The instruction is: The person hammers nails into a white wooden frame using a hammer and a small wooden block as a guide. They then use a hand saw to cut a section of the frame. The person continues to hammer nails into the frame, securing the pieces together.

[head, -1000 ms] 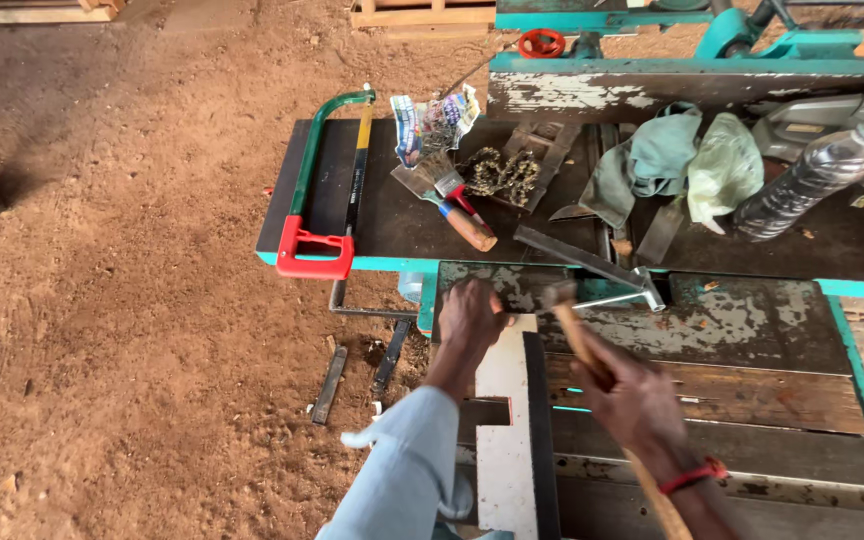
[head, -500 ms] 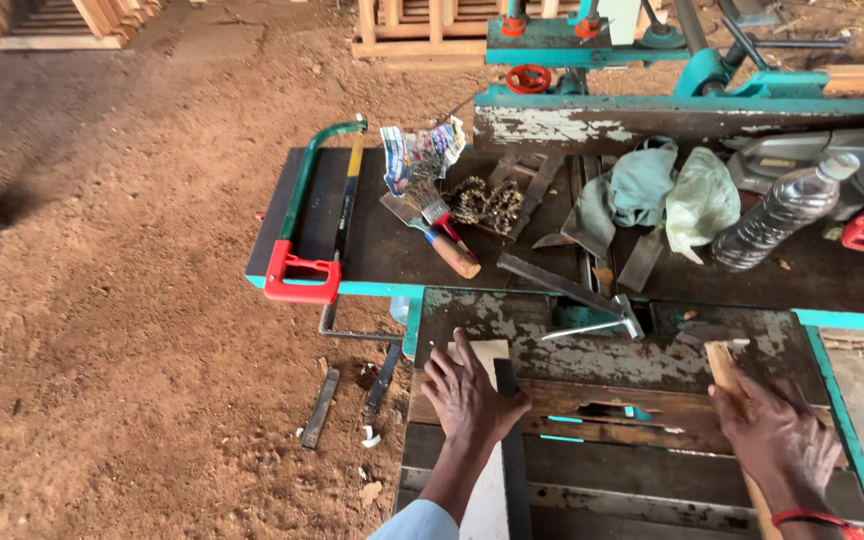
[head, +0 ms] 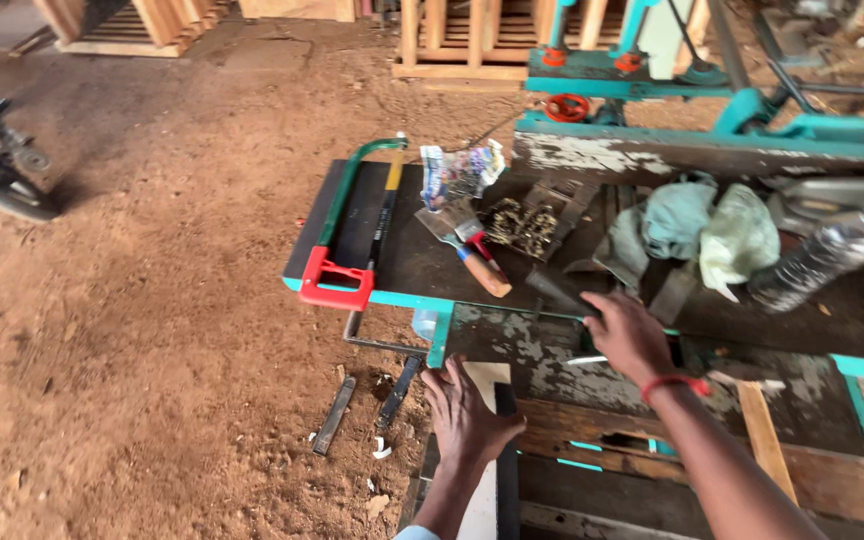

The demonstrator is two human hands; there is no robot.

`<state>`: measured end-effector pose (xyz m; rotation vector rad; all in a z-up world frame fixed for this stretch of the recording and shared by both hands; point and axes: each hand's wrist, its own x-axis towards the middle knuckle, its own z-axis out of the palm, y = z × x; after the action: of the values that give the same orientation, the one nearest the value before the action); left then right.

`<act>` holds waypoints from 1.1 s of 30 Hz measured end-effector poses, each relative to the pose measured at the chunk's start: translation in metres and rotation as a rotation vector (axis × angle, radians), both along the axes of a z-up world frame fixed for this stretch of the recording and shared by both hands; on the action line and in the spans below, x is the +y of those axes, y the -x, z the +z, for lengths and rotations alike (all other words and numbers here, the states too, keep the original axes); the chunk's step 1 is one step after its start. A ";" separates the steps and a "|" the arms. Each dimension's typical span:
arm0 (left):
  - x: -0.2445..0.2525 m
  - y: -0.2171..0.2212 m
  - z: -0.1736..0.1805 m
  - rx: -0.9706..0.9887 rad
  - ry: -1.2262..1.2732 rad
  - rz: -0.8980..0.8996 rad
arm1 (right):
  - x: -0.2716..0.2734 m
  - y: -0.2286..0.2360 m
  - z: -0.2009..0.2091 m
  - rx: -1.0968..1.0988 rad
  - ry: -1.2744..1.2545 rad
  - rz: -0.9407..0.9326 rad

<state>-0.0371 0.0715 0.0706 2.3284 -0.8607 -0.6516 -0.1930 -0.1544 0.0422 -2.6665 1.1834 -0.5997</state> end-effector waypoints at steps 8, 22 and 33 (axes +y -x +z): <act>0.000 -0.031 -0.055 -0.007 0.717 -0.041 | 0.020 0.015 0.016 -0.771 -1.423 0.107; -0.048 -0.032 -0.025 0.168 0.865 -0.073 | 0.058 0.000 0.020 -0.565 -1.188 -0.013; -0.099 -0.014 0.038 1.396 1.040 -0.306 | 0.062 0.019 0.143 -0.343 -0.667 -0.127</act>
<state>-0.0231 -0.0279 0.1083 0.5069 -0.5661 -1.2672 -0.2115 -0.0922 0.1854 -1.8641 1.1902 -0.5308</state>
